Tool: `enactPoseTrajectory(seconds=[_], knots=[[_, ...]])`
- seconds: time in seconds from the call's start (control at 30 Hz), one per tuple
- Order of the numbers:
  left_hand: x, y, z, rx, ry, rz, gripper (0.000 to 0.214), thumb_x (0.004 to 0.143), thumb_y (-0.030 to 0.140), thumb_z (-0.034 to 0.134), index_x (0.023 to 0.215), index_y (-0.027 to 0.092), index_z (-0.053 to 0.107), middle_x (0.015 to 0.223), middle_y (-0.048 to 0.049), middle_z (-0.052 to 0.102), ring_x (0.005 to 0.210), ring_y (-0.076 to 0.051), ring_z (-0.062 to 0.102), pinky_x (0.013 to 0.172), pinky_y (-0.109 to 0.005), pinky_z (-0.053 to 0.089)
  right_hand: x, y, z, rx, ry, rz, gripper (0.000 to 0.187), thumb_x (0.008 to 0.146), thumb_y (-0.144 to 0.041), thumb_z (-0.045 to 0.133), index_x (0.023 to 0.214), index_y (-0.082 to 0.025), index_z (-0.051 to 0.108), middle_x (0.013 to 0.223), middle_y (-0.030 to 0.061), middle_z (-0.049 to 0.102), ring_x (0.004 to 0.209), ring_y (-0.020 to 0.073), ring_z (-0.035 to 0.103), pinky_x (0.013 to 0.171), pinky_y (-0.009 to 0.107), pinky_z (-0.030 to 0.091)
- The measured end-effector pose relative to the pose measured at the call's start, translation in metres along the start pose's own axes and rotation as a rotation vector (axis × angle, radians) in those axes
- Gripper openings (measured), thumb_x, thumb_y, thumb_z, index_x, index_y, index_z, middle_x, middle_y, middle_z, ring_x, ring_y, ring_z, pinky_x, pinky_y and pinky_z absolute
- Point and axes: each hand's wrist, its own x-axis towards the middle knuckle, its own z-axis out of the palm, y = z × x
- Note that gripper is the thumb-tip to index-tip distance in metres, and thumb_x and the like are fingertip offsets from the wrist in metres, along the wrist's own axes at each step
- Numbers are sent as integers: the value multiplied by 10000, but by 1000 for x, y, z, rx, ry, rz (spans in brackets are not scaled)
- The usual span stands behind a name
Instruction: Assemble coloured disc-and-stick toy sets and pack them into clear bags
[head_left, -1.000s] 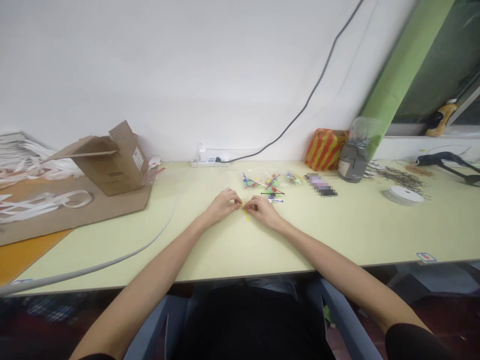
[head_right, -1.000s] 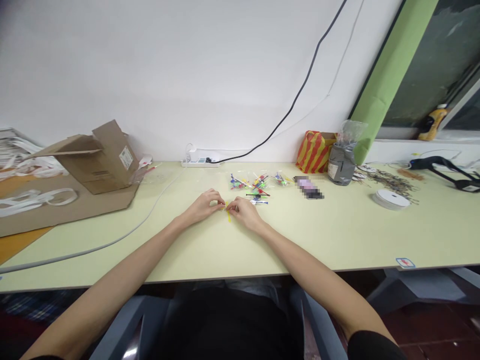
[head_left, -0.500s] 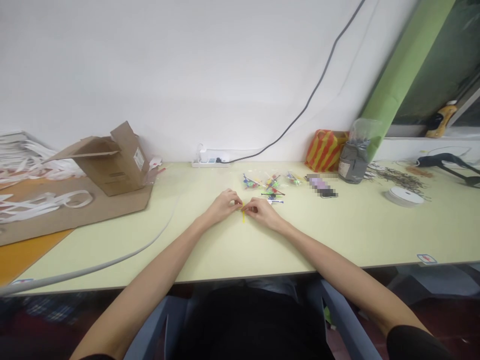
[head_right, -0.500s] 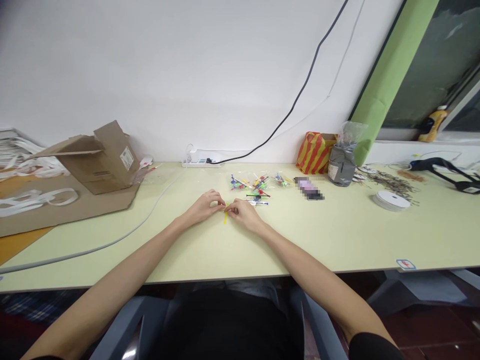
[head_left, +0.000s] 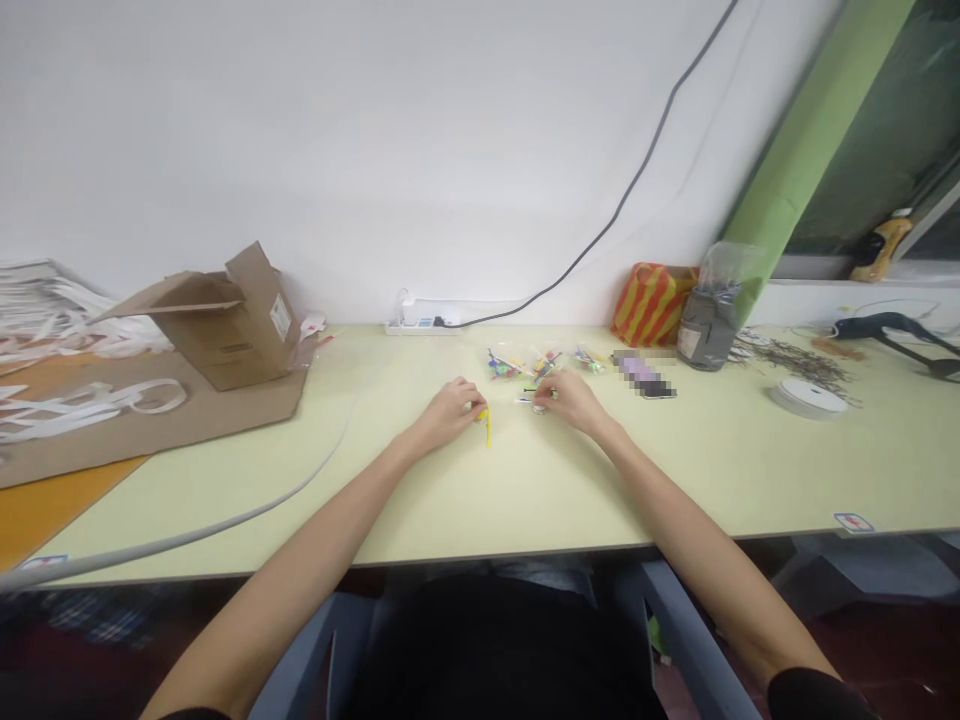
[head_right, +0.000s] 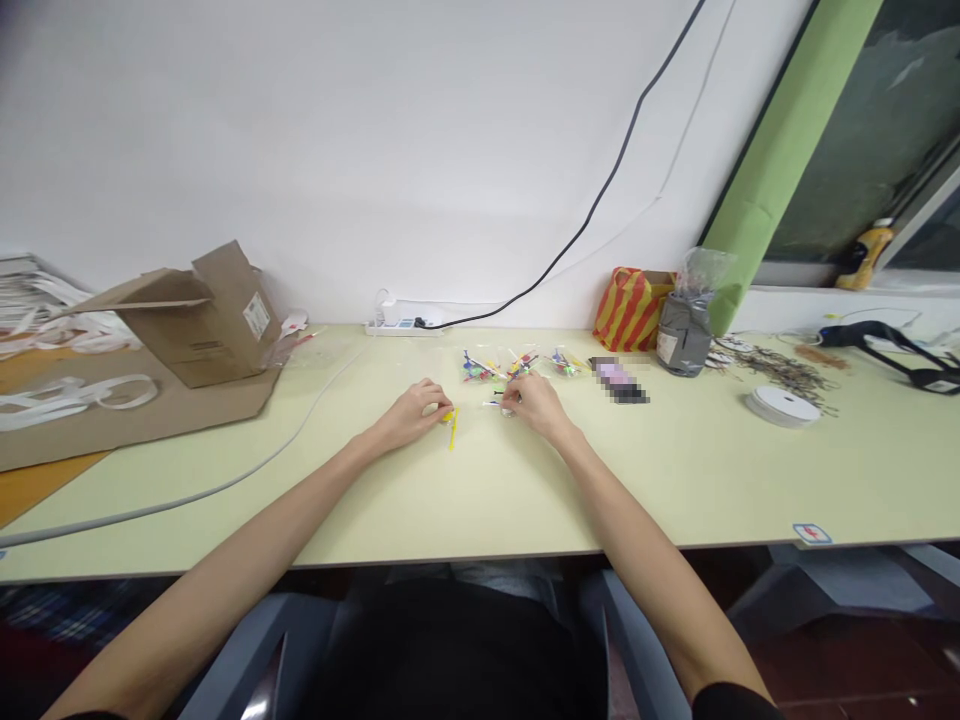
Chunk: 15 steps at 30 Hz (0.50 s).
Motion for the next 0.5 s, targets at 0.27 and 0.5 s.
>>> enactPoseTrajectory(seconds=[0.27,0.5], knots=[[-3,4,-1,27,-55,52,207,879,382,641,1020,246,709,1140,-62,648,1097,-238,584,1013,-404,423,-2,-24,11,-27,-24,-57,86,814,-111,718,772,-182,742,830,59,695,866,202,601,789,286,398],[-5,1,3,-19,-157,27,695,721,540,790,1322,264,575,1322,-66,627,1292,-286,523,1129,-425,350,-6,-38,17,-19,-2,-88,93,836,-100,691,806,-179,731,841,61,676,892,211,587,804,304,397]])
